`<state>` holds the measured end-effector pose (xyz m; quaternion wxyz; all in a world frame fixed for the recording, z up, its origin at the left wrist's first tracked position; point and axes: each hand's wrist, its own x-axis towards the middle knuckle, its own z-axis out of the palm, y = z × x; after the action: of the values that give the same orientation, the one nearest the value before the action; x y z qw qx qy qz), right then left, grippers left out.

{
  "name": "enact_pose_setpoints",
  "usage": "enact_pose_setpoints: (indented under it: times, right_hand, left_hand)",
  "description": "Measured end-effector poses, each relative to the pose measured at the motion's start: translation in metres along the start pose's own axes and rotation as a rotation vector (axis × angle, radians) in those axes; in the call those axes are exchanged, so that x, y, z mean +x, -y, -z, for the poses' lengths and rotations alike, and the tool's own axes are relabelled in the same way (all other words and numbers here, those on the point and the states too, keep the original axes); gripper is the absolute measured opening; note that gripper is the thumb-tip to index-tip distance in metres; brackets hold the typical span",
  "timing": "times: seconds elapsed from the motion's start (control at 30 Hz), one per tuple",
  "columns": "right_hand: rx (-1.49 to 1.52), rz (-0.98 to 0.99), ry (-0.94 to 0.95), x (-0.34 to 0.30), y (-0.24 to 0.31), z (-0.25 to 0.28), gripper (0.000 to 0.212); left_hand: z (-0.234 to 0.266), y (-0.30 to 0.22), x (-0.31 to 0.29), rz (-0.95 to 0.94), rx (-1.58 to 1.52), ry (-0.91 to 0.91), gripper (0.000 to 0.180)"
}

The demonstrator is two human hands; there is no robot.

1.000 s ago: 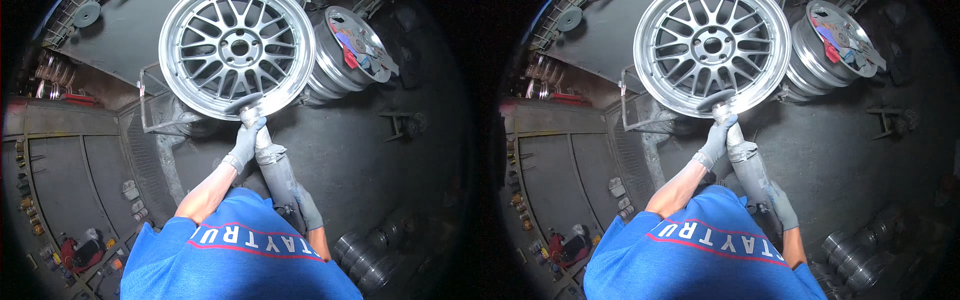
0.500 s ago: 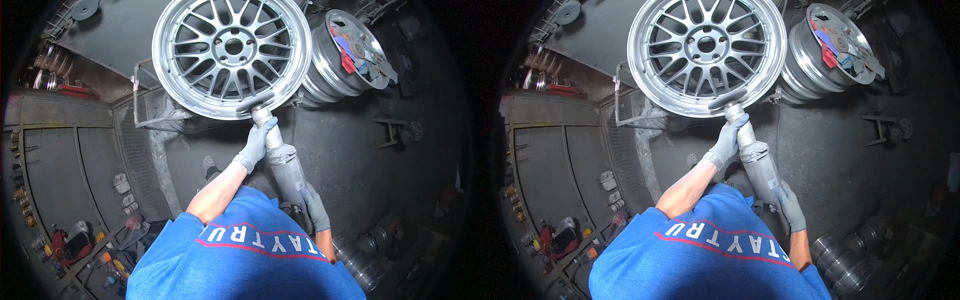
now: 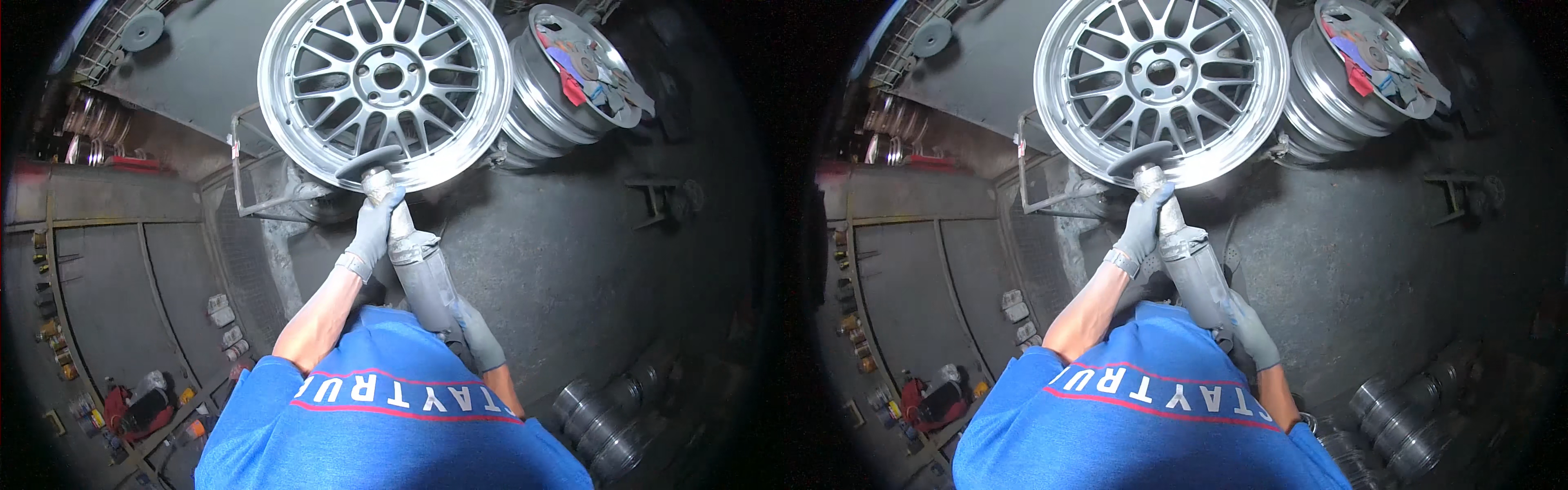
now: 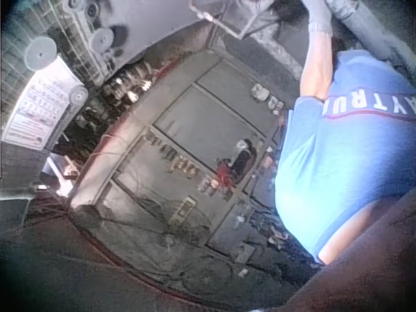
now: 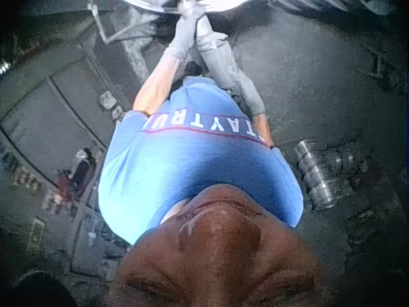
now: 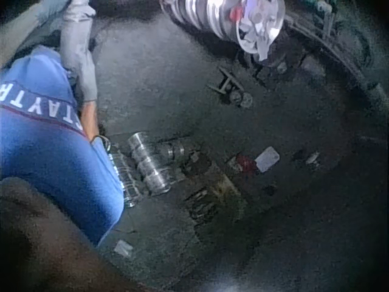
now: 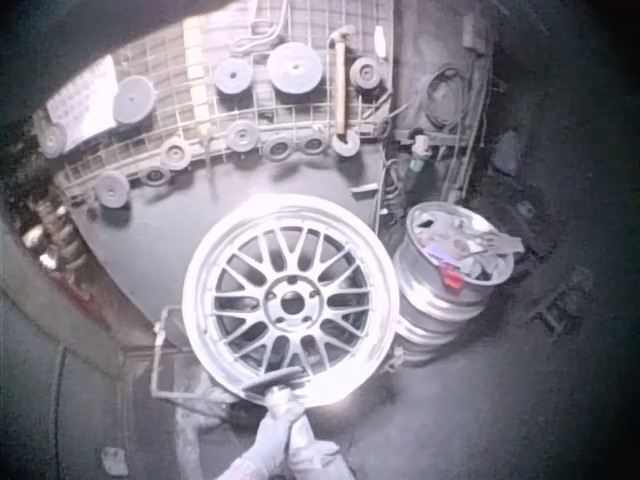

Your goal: The person uses a handheld angle grinder with a polishing pad to polish the outer rim of a silver alloy wheel mounted on a stand. The person repeatedly moves the tool along the rim's circumference, occasionally pausing to reposition the wheel or adjust the tool.

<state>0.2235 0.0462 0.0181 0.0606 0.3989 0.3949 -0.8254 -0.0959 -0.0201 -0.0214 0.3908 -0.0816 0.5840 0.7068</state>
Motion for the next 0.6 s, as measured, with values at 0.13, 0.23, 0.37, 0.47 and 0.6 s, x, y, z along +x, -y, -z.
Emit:
enact_pose_setpoints:
  times: [0.13, 0.23, 0.37, 0.47, 0.6]
  right_hand:
    - [-0.102, 0.016, -0.044, -0.016, 0.011, 0.049, 0.058]
    - [-0.403, 0.109, -0.141, -0.032, 0.037, 0.098, 0.057]
    - [-0.447, 0.032, -0.23, -0.055, 0.123, 0.123, 0.056]
    - [-0.582, 0.062, -0.29, -0.06, 0.178, 0.147, 0.058]
    - [-0.864, 0.168, -0.364, -0.057, 0.243, 0.171, 0.061]
  left_hand:
    - [-0.036, 0.029, -0.005, 0.007, -0.15, 0.047, 0.059]
    - [-0.08, 0.053, -0.001, 0.112, -0.262, 0.078, 0.055]
    - [-0.145, 0.075, 0.018, 0.167, -0.482, 0.198, 0.054]
    - [-0.196, 0.08, 0.041, 0.199, -0.655, 0.296, 0.048]
    - [-0.253, 0.075, 0.072, 0.147, -0.884, 0.385, 0.021]
